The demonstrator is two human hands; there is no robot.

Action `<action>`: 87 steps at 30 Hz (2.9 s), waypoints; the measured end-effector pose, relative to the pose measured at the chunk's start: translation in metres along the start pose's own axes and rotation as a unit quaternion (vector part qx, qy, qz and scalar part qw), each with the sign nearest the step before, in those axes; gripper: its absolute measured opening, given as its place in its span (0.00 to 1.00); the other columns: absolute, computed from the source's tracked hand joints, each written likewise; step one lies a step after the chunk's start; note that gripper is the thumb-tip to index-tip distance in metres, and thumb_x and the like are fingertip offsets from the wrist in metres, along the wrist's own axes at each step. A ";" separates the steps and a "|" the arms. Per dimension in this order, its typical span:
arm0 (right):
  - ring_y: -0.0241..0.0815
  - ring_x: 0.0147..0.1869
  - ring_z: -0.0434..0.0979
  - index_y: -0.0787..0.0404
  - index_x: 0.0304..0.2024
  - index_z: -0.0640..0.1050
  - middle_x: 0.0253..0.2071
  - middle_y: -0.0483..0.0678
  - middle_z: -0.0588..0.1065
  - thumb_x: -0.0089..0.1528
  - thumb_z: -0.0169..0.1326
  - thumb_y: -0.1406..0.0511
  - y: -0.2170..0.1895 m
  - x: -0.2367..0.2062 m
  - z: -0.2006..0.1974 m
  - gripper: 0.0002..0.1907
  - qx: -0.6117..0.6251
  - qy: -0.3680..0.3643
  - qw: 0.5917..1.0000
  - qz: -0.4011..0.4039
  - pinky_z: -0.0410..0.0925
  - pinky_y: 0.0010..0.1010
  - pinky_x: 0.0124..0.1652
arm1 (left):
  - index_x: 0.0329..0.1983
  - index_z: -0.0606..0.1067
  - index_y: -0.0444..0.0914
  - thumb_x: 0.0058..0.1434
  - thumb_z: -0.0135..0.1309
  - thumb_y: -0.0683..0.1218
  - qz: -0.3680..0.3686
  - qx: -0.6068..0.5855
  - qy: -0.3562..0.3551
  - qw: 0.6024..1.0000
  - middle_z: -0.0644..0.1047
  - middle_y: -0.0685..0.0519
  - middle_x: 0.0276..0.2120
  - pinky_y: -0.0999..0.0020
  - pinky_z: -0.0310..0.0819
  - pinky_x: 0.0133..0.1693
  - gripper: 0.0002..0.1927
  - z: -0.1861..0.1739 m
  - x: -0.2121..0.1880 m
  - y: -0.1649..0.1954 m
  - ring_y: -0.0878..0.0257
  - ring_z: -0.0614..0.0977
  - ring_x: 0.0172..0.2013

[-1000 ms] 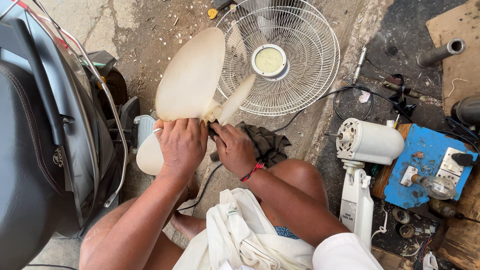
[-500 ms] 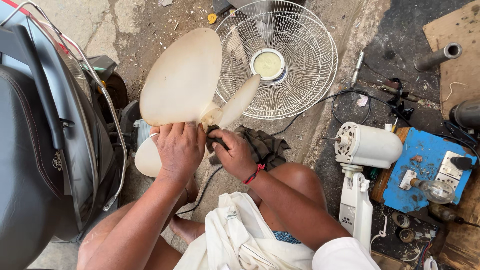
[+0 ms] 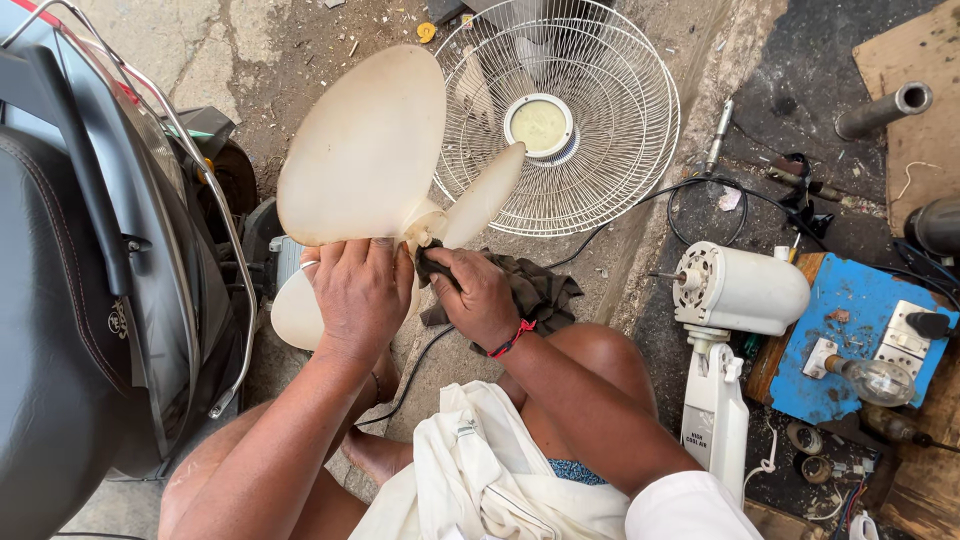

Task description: The person wipes a white plastic fan blade with a dark cloth, rotating it to clean each blade and the central hub. They then place the blade down and wipe the inner surface of a white metal fan cage with the same cloth.

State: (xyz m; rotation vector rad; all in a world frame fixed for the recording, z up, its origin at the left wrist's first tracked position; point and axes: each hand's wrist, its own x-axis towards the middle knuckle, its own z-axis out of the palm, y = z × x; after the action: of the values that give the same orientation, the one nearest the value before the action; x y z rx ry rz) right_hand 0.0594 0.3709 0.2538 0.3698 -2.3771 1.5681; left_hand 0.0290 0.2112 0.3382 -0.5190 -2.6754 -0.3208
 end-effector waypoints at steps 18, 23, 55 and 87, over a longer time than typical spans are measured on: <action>0.34 0.47 0.77 0.65 0.49 0.77 0.43 0.46 0.78 0.67 0.58 0.71 0.034 -0.009 0.021 0.09 0.235 0.036 0.958 0.161 0.72 0.25 0.48 | 0.49 0.78 0.38 0.65 0.57 0.47 0.010 0.021 -0.011 1.000 0.77 0.49 0.42 0.54 0.64 0.53 0.12 0.001 -0.001 0.005 0.50 0.76 0.46; 0.27 0.45 0.75 0.65 0.55 0.73 0.42 0.42 0.78 0.67 0.55 0.72 0.051 -0.005 0.015 0.13 0.351 0.024 0.911 0.215 0.71 0.20 0.46 | 0.48 0.78 0.37 0.64 0.57 0.47 0.001 0.031 -0.025 0.999 0.77 0.49 0.42 0.52 0.63 0.53 0.12 0.000 0.003 0.004 0.51 0.76 0.46; 0.48 0.46 0.82 0.63 0.46 0.80 0.43 0.52 0.77 0.61 0.60 0.71 -0.014 0.012 0.001 0.10 0.001 0.024 0.995 0.092 0.74 0.34 0.46 | 0.48 0.76 0.36 0.64 0.57 0.46 -0.002 0.018 -0.036 0.999 0.76 0.48 0.43 0.54 0.64 0.53 0.12 -0.002 0.008 0.017 0.49 0.75 0.48; 0.27 0.44 0.78 0.65 0.51 0.74 0.42 0.45 0.80 0.63 0.59 0.71 0.045 -0.005 0.032 0.14 0.337 0.060 0.893 0.293 0.73 0.20 0.43 | 0.48 0.77 0.37 0.63 0.57 0.47 0.005 0.031 -0.048 0.998 0.76 0.49 0.41 0.54 0.64 0.50 0.13 -0.001 0.010 0.022 0.51 0.76 0.46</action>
State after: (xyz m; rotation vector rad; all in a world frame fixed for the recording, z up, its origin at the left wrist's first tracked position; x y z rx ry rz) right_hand 0.0457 0.3590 0.2015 -0.3656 -1.8583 2.5861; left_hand 0.0295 0.2336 0.3470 -0.5419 -2.7652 -0.2142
